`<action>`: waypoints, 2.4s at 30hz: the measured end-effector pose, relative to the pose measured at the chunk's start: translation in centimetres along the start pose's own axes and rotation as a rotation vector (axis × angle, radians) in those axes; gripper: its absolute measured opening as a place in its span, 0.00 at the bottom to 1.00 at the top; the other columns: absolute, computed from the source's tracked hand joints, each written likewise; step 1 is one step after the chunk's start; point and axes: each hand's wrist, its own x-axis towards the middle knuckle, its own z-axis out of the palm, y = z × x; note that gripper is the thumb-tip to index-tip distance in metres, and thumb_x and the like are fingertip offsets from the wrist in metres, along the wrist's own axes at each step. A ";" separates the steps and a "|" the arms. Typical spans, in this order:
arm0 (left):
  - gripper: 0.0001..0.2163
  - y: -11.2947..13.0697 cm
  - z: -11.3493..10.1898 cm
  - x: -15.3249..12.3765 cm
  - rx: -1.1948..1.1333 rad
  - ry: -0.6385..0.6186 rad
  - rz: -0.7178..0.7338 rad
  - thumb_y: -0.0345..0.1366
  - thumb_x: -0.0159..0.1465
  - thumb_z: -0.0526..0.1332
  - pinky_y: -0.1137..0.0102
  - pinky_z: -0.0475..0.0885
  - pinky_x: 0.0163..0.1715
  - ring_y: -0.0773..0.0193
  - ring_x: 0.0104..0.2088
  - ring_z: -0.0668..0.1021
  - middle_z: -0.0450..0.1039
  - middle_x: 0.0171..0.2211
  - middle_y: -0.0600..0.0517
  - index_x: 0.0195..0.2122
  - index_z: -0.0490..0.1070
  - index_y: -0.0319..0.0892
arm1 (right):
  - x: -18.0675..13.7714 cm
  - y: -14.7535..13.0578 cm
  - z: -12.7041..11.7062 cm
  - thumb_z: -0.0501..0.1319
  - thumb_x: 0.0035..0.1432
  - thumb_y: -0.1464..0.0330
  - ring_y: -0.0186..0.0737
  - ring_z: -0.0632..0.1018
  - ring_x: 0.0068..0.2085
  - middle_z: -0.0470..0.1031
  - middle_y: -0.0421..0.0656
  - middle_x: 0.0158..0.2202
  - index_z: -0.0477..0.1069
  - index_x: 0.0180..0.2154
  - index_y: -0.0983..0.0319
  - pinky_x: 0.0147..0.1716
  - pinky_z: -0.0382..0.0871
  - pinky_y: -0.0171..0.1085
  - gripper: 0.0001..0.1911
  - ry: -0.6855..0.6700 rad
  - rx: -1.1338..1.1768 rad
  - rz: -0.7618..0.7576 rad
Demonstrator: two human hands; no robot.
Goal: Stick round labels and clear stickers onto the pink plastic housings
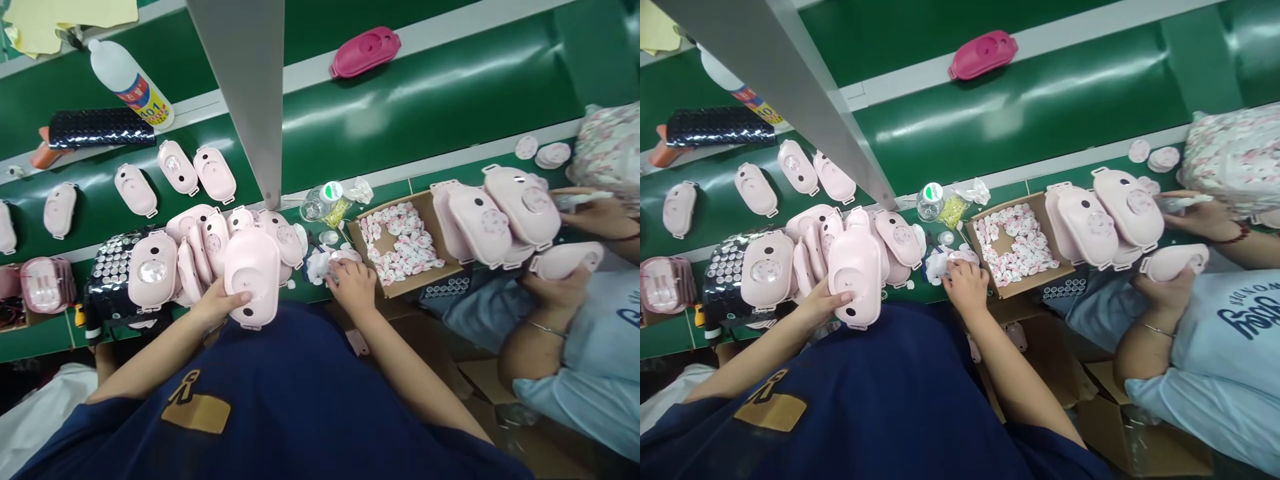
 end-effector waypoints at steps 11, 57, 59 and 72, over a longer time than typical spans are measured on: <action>0.34 -0.6 4.4 -1.2 -0.084 -0.017 0.094 0.45 0.53 0.72 0.56 0.73 0.52 0.44 0.54 0.77 0.76 0.54 0.42 0.60 0.69 0.41 | -1.2 -5.6 -8.3 0.58 0.64 0.71 0.43 0.75 0.36 0.78 0.45 0.34 0.79 0.47 0.58 0.39 0.67 0.43 0.13 0.301 0.121 -0.470; 0.32 0.7 6.0 -3.3 0.070 -0.240 0.246 0.45 0.59 0.71 0.57 0.72 0.54 0.43 0.57 0.74 0.74 0.57 0.42 0.62 0.66 0.42 | 1.2 -8.7 -14.3 0.56 0.69 0.73 0.36 0.81 0.54 0.84 0.30 0.41 0.76 0.43 0.48 0.54 0.73 0.44 0.14 -0.136 0.041 -1.231; 0.32 0.8 6.1 -3.4 0.136 -0.198 0.260 0.44 0.58 0.71 0.56 0.72 0.54 0.43 0.57 0.75 0.74 0.56 0.41 0.62 0.65 0.41 | 1.1 -8.4 -14.5 0.56 0.69 0.72 0.39 0.79 0.56 0.84 0.31 0.45 0.75 0.46 0.47 0.58 0.70 0.48 0.15 -0.175 0.041 -1.182; 0.38 1.4 6.9 -3.8 0.204 -0.062 0.336 0.43 0.54 0.71 0.53 0.70 0.58 0.40 0.59 0.73 0.71 0.59 0.38 0.64 0.61 0.39 | -3.2 -10.1 -9.1 0.54 0.63 0.71 0.46 0.55 0.73 0.42 0.46 0.76 0.24 0.73 0.54 0.68 0.60 0.51 0.48 -0.234 0.788 -0.295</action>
